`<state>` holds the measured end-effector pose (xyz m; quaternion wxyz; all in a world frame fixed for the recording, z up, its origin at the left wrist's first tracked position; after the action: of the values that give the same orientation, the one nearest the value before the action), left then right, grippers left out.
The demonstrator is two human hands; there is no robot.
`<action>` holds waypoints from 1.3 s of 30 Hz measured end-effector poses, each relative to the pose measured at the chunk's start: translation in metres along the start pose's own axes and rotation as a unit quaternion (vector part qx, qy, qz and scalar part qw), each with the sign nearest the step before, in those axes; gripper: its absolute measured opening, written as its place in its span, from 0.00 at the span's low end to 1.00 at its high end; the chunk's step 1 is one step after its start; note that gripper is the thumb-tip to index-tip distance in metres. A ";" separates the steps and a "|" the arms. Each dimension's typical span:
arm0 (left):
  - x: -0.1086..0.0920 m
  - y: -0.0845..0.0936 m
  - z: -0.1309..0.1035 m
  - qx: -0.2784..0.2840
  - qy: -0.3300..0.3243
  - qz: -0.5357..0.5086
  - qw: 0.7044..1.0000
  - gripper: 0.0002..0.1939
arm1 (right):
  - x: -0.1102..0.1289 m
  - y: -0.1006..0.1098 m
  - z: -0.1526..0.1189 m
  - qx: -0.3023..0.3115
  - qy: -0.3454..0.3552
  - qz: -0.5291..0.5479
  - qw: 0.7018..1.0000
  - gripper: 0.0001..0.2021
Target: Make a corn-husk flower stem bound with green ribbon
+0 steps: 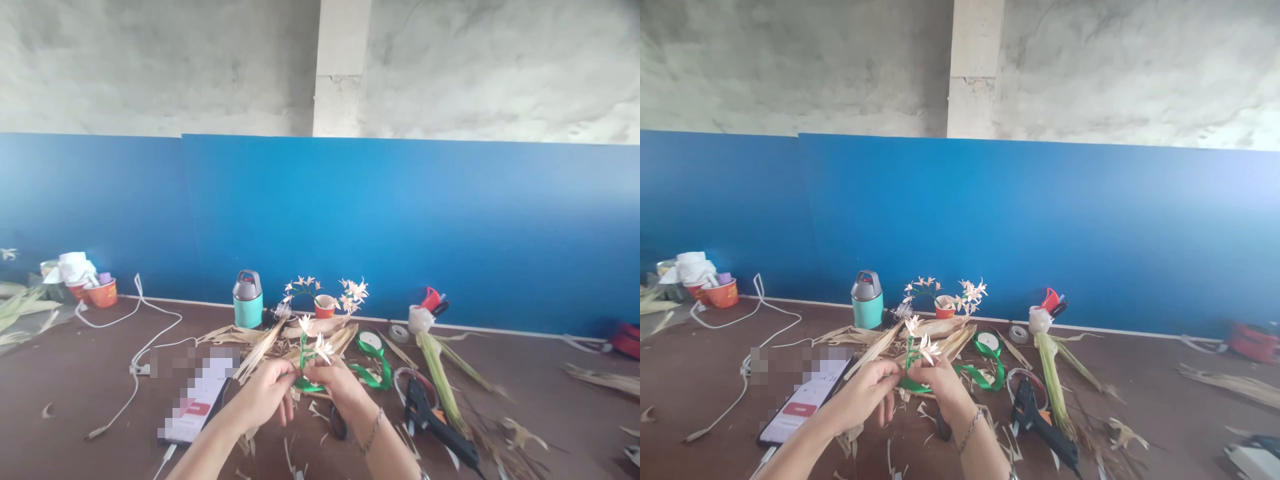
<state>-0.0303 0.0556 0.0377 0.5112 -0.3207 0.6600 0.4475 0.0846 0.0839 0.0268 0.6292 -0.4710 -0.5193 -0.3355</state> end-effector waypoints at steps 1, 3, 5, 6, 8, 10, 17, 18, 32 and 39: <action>-0.002 0.000 0.001 0.003 -0.008 -0.022 1.000 0.14 | 0.001 0.000 0.000 0.000 -0.001 -0.001 1.000 0.09; -0.005 0.001 0.001 0.006 -0.026 -0.064 0.998 0.10 | 0.001 -0.001 -0.001 0.006 -0.004 -0.002 1.000 0.09; -0.005 0.002 0.002 0.003 -0.029 -0.095 0.995 0.06 | 0.002 -0.002 -0.001 0.011 -0.013 -0.004 1.000 0.10; -0.003 0.002 0.002 0.000 -0.024 -0.104 0.994 0.05 | 0.001 -0.002 -0.001 0.013 -0.018 -0.004 1.000 0.09; 0.001 0.002 0.004 -0.012 -0.012 -0.100 0.995 0.03 | 0.001 -0.003 -0.002 0.011 -0.024 -0.011 1.000 0.09; 0.005 0.002 0.005 -0.026 -0.004 -0.071 0.997 0.03 | 0.002 -0.004 -0.002 0.006 -0.025 -0.024 0.999 0.08; -0.002 0.008 0.004 -0.116 -0.072 0.141 0.981 0.05 | 0.006 -0.003 -0.003 -0.020 -0.010 -0.056 0.998 0.11; -0.007 0.008 0.003 -0.130 -0.097 0.178 0.971 0.07 | 0.005 -0.002 -0.003 -0.022 -0.011 -0.057 0.998 0.11; 0.021 0.000 0.012 -0.131 0.014 -0.116 0.984 0.03 | 0.001 -0.002 0.000 -0.021 -0.020 -0.047 0.998 0.08; 0.013 -0.002 0.008 -0.069 -0.007 -0.197 0.978 0.02 | -0.005 0.000 0.004 0.009 -0.019 -0.036 0.999 0.12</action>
<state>-0.0289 0.0631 0.0238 0.5703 -0.4756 0.5483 0.3846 0.0823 0.0875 0.0224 0.6114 -0.4525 -0.5506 -0.3439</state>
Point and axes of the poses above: each hand's wrist, its own z-axis towards the middle knuckle, its own y-axis out of the back of the hand, x = y × z, the point moved 7 cm from there along z, towards the middle knuckle, and after that the axes turned 3 degrees about -y, right-handed, at the moved point
